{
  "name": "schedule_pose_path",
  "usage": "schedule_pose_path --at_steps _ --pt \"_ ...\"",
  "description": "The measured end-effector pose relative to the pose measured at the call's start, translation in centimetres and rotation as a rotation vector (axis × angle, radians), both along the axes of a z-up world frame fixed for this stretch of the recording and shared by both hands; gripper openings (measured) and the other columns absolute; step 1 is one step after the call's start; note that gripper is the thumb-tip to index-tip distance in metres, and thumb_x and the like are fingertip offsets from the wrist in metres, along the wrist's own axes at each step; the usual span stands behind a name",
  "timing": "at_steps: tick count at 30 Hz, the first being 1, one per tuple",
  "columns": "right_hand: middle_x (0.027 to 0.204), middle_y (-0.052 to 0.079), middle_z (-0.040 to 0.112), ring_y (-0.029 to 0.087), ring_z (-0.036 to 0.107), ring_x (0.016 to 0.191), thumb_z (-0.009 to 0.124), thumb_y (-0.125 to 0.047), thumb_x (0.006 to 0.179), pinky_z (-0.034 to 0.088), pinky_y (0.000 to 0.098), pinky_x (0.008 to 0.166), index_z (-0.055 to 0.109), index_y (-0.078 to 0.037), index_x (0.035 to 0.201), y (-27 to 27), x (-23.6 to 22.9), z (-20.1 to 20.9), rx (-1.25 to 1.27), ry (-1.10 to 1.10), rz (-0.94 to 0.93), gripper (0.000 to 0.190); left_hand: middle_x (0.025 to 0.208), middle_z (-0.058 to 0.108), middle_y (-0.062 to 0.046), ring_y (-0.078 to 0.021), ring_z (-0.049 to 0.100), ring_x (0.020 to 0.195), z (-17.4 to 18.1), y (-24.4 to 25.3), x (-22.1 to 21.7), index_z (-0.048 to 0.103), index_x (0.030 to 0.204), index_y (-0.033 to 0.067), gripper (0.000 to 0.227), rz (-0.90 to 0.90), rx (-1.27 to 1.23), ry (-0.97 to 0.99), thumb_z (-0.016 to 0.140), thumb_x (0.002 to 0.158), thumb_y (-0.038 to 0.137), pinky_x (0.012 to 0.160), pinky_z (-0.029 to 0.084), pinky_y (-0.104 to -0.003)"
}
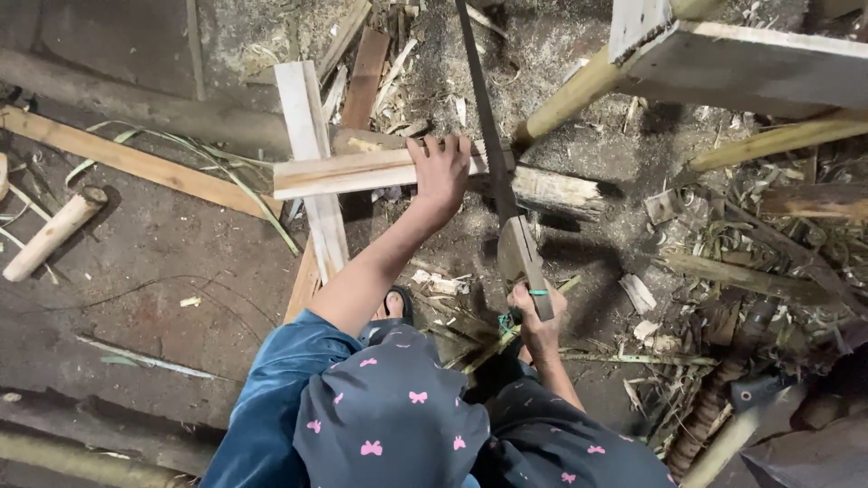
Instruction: A person saws a wooden plank with a hand saw and then uses a billhook to chop wood while sitting on the floor.
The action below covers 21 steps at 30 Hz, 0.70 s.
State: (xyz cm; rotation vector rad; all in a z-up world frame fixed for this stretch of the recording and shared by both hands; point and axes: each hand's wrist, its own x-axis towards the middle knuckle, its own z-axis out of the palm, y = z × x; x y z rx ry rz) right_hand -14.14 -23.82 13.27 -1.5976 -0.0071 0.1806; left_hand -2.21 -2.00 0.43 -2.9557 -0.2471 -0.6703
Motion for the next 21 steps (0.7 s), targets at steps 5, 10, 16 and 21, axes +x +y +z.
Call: schedule_pose_path --at_steps 5,10,16,21 --pt "0.048 0.005 0.051 0.008 0.041 0.042 0.066 -0.022 0.082 0.037 0.0231 0.042 0.056 -0.007 0.06 0.0 0.1 -0.2 0.027 0.001 -0.016 0.029 0.076 0.061 -0.012 -0.0419 0.056 0.085 0.7 -0.3 -0.2 0.062 0.087 0.0106 0.011 0.025 -0.009 0.029 0.056 0.077 0.012 0.083 0.033 -0.069" --pt "0.045 0.005 0.051 0.009 0.042 0.038 0.064 -0.021 0.084 0.036 0.0238 0.04 0.054 -0.007 0.057 0.1 0.3 -0.3 0.025 0.007 0.006 0.032 0.077 0.061 -0.014 -0.0422 0.056 0.085 0.9 -0.2 -0.3 0.062 0.088 0.0104 0.012 0.016 -0.009 0.036 0.056 0.077 0.012 0.083 0.034 -0.068" --pt "0.048 0.004 0.05 0.007 0.04 0.044 0.068 -0.02 0.082 0.034 0.0231 0.043 0.053 -0.007 0.059 -0.2 0.3 -2.3 -0.022 -0.016 0.021 0.03 0.074 0.059 -0.012 -0.0418 0.056 0.083 0.6 -0.2 -0.2 0.061 0.084 0.0113 0.01 0.017 -0.005 0.001 0.057 0.075 0.014 0.082 0.034 -0.068" --pt "0.049 0.003 0.05 0.007 0.039 0.047 0.067 -0.016 0.084 0.035 0.0234 0.045 0.052 -0.008 0.06 0.0 0.4 -2.2 -0.037 -0.032 0.027 0.03 0.071 0.057 -0.015 -0.0432 0.055 0.078 -0.6 -0.2 0.4 0.06 0.081 0.0096 0.008 0.033 -0.01 -0.022 0.057 0.074 0.01 0.079 0.034 -0.068"
